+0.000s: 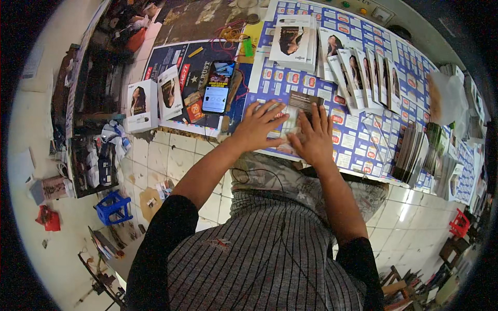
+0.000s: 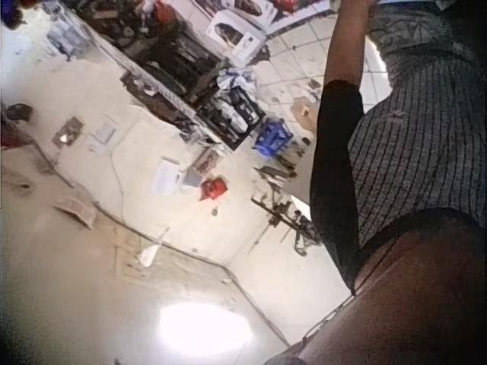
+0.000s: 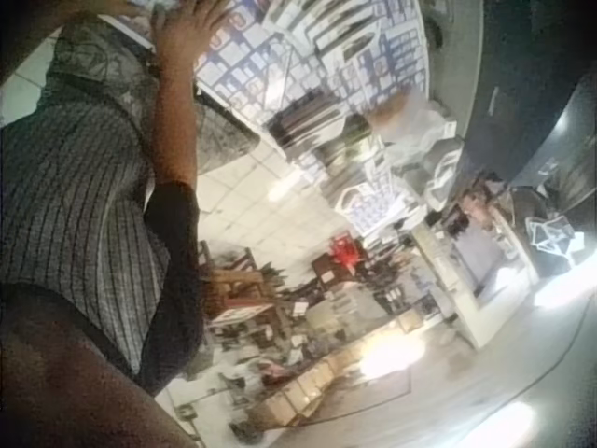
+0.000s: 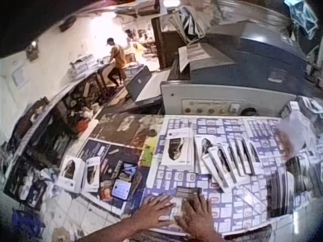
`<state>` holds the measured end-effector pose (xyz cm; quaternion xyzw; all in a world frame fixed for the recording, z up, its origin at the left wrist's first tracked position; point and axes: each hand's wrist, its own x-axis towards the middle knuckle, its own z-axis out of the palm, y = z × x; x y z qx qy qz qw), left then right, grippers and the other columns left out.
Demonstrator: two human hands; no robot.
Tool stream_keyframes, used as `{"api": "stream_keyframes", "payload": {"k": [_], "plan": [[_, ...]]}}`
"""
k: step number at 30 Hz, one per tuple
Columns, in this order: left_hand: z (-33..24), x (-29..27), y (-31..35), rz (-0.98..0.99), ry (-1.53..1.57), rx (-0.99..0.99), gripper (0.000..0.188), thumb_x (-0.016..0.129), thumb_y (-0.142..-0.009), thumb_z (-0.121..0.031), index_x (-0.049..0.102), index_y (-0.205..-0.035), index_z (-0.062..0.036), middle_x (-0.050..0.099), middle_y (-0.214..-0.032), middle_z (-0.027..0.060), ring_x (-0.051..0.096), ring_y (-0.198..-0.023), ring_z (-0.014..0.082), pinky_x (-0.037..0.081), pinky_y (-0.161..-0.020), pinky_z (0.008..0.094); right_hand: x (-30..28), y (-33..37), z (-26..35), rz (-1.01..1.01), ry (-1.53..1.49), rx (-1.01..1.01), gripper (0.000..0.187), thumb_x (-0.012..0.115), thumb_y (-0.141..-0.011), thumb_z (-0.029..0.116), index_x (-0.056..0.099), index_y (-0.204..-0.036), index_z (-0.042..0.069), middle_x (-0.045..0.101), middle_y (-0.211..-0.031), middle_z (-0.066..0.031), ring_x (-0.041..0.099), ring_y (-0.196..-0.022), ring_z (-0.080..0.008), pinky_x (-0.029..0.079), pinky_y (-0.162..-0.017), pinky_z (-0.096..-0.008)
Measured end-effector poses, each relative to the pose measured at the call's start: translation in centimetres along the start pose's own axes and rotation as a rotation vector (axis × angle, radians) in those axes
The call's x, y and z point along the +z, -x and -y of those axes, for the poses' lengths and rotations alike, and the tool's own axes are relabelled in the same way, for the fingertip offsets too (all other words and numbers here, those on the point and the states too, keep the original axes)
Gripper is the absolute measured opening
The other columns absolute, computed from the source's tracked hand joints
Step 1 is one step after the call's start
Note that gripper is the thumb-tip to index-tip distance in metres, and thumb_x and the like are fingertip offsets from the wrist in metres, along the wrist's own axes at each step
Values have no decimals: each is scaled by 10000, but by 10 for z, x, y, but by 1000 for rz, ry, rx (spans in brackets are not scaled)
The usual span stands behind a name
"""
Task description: The person folds printed paper packaging along pre-scored lines by hand, handling them one at a time and stacking them after folding.
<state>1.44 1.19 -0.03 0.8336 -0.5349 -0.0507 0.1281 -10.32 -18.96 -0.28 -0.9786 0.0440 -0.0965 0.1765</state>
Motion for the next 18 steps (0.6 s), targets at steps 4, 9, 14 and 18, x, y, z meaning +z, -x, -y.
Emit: {"api": "stream_keyframes", "payload": {"k": [4,9,14,18], "plan": [[0,1,-3,87,4,-1,748,618,-868,-589,484,-1443,-130,305,-1604,48,190,-1500,276,170,-1154,592,-10,5,-9,-78,-130,20,692,725,-824,409,511,-1399,90,321,-1551,-215,273,-1441,-415,251,-1153,-566],[1,-4,-9,188,-3,11,766,618,-867,-588,461,-1454,-121,277,-1618,31,134,-1518,268,149,-1165,594,-28,33,-18,-192,-184,97,418,751,-789,254,631,-1152,86,591,-1199,-148,568,-1074,-361,446,-905,-494],[-1,-9,-15,230,-37,12,757,617,-862,-593,466,-1431,-117,280,-1615,26,180,-1505,280,136,-1156,637,-19,47,-12,-101,-113,-13,161,649,-792,174,648,-944,121,617,-927,-67,584,-924,-290,438,-770,-448],[-4,-15,-19,246,-64,-4,737,621,-862,-590,479,-1414,-123,291,-1608,31,200,-1497,280,134,-1137,674,-5,17,-26,-123,35,161,109,649,-848,226,636,-902,132,611,-886,-57,605,-859,-277,441,-721,-441]]}}
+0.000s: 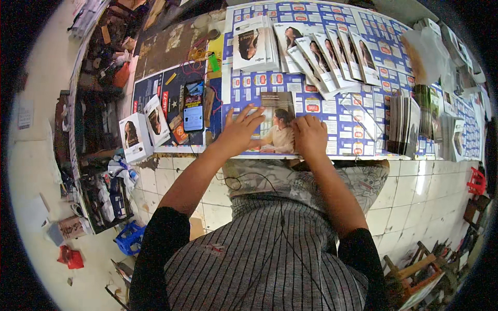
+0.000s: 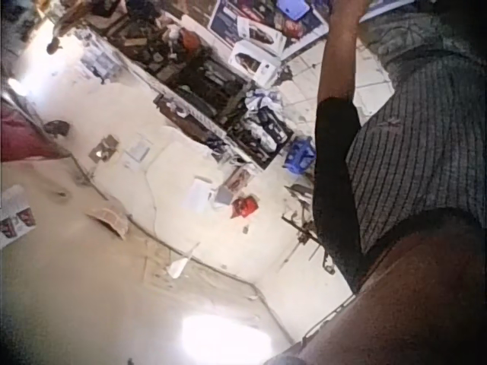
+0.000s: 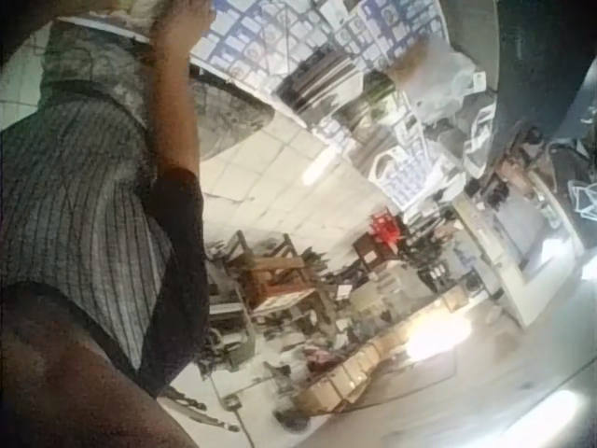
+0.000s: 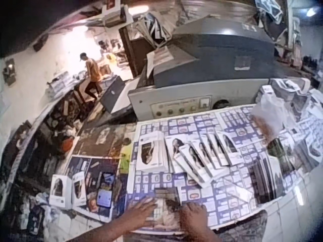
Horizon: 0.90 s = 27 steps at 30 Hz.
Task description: The person folds printed paper packaging along pre-scored lines by hand, handling them one at a time and stacking them after folding.
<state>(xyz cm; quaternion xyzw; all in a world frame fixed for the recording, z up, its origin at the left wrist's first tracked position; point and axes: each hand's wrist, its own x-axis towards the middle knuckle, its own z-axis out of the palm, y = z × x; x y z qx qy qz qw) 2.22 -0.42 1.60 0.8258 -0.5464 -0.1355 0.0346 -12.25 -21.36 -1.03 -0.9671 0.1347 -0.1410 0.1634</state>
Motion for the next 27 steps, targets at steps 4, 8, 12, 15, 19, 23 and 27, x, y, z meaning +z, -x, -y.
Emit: {"api": "stream_keyframes", "payload": {"k": [4,8,12,15,19,23,27], "plan": [[-3,-1,-1,10,-16,-10,737,624,-859,-590,475,-1415,-129,301,-1603,31,209,-1493,269,131,-1136,676,12,-42,-15,-114,-49,185,159,649,-906,274,603,-899,123,639,-870,-84,638,-711,-334,478,-629,-460],[-8,-8,-5,101,10,-54,734,712,-824,-492,429,-1467,-279,296,-1592,56,204,-1484,317,163,-1111,719,8,-65,-15,-74,-78,311,220,642,-920,310,583,-899,99,673,-869,-119,666,-722,-375,510,-629,-494],[-23,-29,-24,238,-13,-61,794,784,-785,-371,397,-1476,-424,293,-1559,115,199,-1456,404,239,-1062,764,7,-83,-20,5,-53,380,232,648,-916,316,577,-903,95,680,-839,-134,671,-745,-374,513,-637,-494],[-28,-33,-27,292,24,-96,792,793,-780,-344,411,-1470,-415,294,-1542,131,202,-1443,419,272,-1045,768,8,-81,-26,31,-117,334,231,669,-895,298,574,-923,90,682,-880,-133,674,-753,-371,518,-642,-486],[-31,-32,-27,295,72,-111,806,806,-766,-316,419,-1467,-406,283,-1544,127,195,-1446,416,274,-1047,767,3,-53,-34,83,-107,209,233,689,-873,268,567,-950,85,675,-925,-133,674,-790,-366,521,-667,-478],[-20,-29,-27,284,-33,-119,867,818,-738,-406,382,-1487,-425,257,-1563,136,209,-1444,422,292,-1066,722,-19,-36,-26,206,-239,125,244,698,-866,245,556,-970,76,655,-927,-136,662,-844,-363,512,-698,-467],[-25,-28,-28,289,-61,-101,873,815,-738,-410,372,-1490,-423,247,-1565,134,197,-1450,422,288,-1065,725,-23,-48,-32,80,-291,183,258,701,-871,260,566,-988,74,648,-908,-145,648,-806,-385,499,-686,-475]]}}
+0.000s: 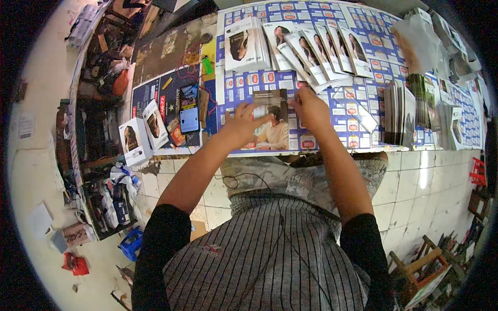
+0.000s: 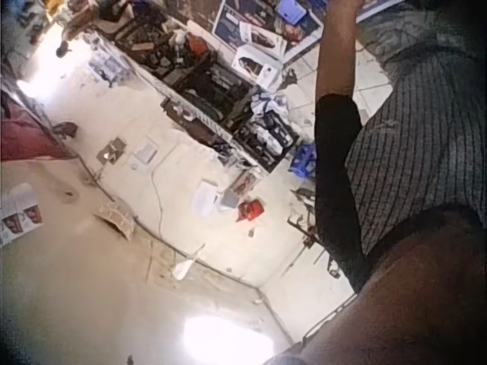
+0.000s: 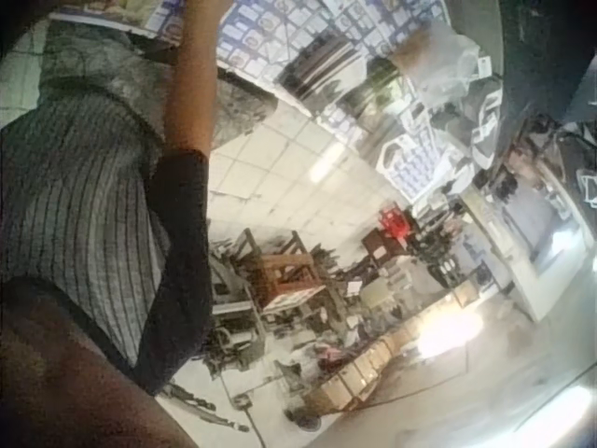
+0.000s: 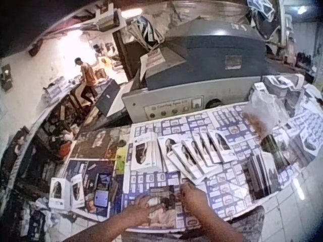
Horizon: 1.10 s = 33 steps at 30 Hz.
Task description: The person folds printed paper packaging along pre-scored lines by hand, handling them one at a time and stacking them after folding.
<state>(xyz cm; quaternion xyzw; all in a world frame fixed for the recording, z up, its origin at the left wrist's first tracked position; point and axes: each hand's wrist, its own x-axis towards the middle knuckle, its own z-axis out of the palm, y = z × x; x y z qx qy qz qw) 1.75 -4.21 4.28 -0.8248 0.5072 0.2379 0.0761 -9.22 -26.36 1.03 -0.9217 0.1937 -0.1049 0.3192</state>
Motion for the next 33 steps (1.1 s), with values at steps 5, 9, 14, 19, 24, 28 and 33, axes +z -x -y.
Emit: {"api": "stream_keyframes", "payload": {"k": [5,9,14,19,24,28,33], "plan": [[-9,-9,1,25,83,-26,833,811,-753,-352,399,-1474,-414,239,-1570,120,200,-1449,418,271,-1056,751,-3,9,-7,159,72,-91,376,753,-793,310,558,-997,61,630,-1034,-150,638,-961,-356,526,-753,-471],[-8,-9,6,20,84,-24,786,794,-779,-318,419,-1464,-407,239,-1577,117,207,-1449,421,211,-1074,764,-13,66,10,313,129,-197,443,792,-750,300,545,-1029,60,620,-1053,-153,623,-1006,-357,520,-777,-474],[9,12,10,-108,98,70,747,755,-821,-359,412,-1485,-376,222,-1599,122,172,-1473,422,157,-1146,674,-8,94,25,269,-261,89,823,841,-729,360,455,-1354,-12,617,-1194,-196,608,-1123,-370,521,-908,-435],[20,42,12,-259,42,163,677,674,-885,-423,400,-1500,-360,180,-1627,128,126,-1500,397,124,-1185,599,31,81,28,179,-654,428,713,732,-830,246,416,-1387,-67,657,-1142,-253,646,-1079,-381,513,-927,-432],[18,60,16,-442,192,118,673,579,-927,-524,393,-1512,-247,247,-1605,150,181,-1496,359,102,-1204,558,4,68,40,0,-587,192,212,632,-890,125,653,-1061,3,662,-1002,-222,656,-947,-353,520,-833,-441],[12,53,25,-447,113,45,717,591,-894,-555,422,-1493,-199,280,-1588,172,218,-1486,367,126,-1202,556,-73,8,9,-626,-195,-30,216,647,-886,107,665,-1090,38,605,-933,-164,607,-788,-332,490,-696,-427],[6,48,13,-498,130,97,654,588,-903,-545,484,-1455,-210,341,-1559,151,244,-1481,323,141,-1203,542,-108,-62,-67,-636,447,122,325,676,-854,186,677,-1178,165,638,-1050,-173,621,-944,-380,521,-754,-496]]}}
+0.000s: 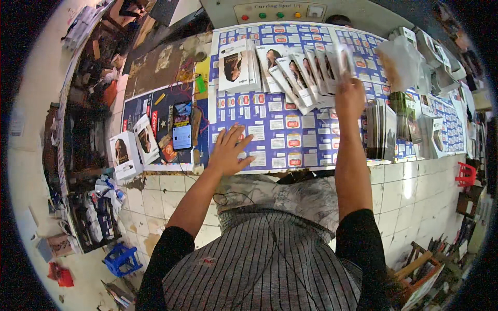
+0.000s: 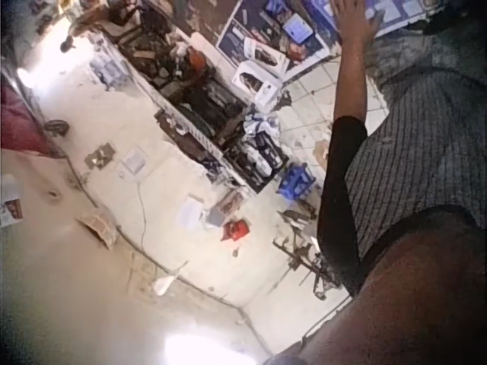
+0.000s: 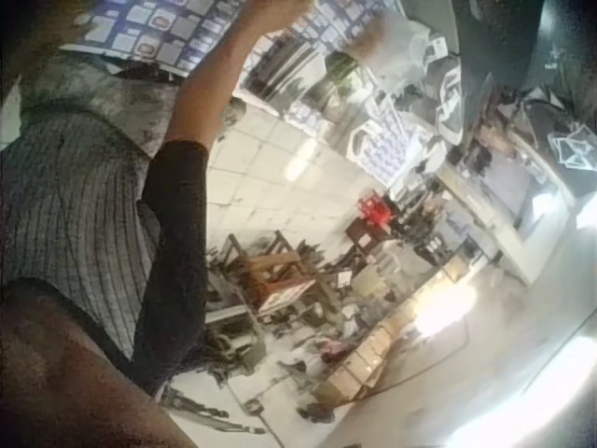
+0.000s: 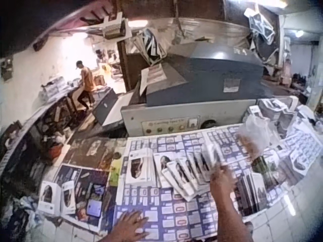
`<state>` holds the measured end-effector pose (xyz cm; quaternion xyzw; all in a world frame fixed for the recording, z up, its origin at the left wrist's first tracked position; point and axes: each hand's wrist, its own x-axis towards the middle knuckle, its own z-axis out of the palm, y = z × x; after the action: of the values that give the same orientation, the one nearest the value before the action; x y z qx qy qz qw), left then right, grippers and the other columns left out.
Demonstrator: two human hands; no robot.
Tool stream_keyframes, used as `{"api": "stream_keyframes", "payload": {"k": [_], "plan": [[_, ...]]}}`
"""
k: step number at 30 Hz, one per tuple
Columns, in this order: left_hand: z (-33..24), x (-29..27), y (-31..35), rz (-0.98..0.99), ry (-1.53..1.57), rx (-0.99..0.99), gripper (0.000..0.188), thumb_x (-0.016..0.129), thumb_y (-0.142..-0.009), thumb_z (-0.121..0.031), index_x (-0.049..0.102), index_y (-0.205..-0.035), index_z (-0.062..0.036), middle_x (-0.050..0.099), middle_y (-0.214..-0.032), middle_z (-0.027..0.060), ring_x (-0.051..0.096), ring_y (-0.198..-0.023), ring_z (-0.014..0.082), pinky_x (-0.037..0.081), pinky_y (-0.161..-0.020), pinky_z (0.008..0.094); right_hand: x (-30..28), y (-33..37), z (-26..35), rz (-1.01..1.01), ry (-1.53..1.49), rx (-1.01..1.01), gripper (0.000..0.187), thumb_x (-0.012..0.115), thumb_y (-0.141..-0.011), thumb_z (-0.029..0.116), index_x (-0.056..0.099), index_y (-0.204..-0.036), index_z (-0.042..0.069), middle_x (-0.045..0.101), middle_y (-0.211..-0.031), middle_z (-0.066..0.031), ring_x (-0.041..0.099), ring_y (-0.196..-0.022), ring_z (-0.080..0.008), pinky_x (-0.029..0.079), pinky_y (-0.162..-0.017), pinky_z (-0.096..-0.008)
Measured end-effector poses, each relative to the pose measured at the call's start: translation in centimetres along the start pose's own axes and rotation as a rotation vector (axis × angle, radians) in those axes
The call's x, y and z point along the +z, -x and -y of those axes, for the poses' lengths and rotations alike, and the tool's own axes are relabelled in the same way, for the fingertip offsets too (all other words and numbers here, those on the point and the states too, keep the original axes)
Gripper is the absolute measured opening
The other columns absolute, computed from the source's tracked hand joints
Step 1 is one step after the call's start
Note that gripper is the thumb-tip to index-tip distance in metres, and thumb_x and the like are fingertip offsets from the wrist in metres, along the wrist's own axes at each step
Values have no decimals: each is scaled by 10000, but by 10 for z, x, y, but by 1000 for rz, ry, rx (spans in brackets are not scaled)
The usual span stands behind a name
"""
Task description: The person folds printed paper packaging along pre-scored lines by hand, handling them one at a time and stacking them after folding.
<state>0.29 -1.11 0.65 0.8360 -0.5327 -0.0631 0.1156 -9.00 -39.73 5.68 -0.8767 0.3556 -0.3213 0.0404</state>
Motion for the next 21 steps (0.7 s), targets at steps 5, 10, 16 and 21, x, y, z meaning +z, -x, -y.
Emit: {"api": "stream_keyframes", "payload": {"k": [5,10,16,21], "plan": [[1,-3,8,26,1,-54,651,609,-893,-542,500,-1440,-207,347,-1556,141,252,-1479,315,159,-1200,542,-8,22,-26,339,-114,-12,421,726,-854,317,653,-1197,84,626,-1196,-234,599,-1103,-411,504,-912,-506],[-1,-7,9,-37,-9,-29,620,629,-887,-525,542,-1401,-190,394,-1522,146,289,-1457,329,179,-1191,547,-71,48,-112,33,244,166,749,709,-845,503,532,-1375,3,453,-1438,-292,436,-1326,-439,385,-1091,-494],[2,0,4,-85,42,-16,595,640,-889,-504,564,-1378,-174,425,-1492,165,309,-1447,324,174,-1187,548,-90,119,-126,280,25,125,518,637,-896,151,516,-1377,0,492,-1413,-274,468,-1295,-448,403,-1073,-497],[-64,2,-12,79,827,-183,512,567,-995,-410,547,-1363,-54,503,-1422,165,439,-1347,323,319,-1131,459,-91,157,16,249,-398,-152,624,533,-752,-123,513,-1365,-6,495,-1412,-258,457,-1306,-439,341,-1122,-503]]}}
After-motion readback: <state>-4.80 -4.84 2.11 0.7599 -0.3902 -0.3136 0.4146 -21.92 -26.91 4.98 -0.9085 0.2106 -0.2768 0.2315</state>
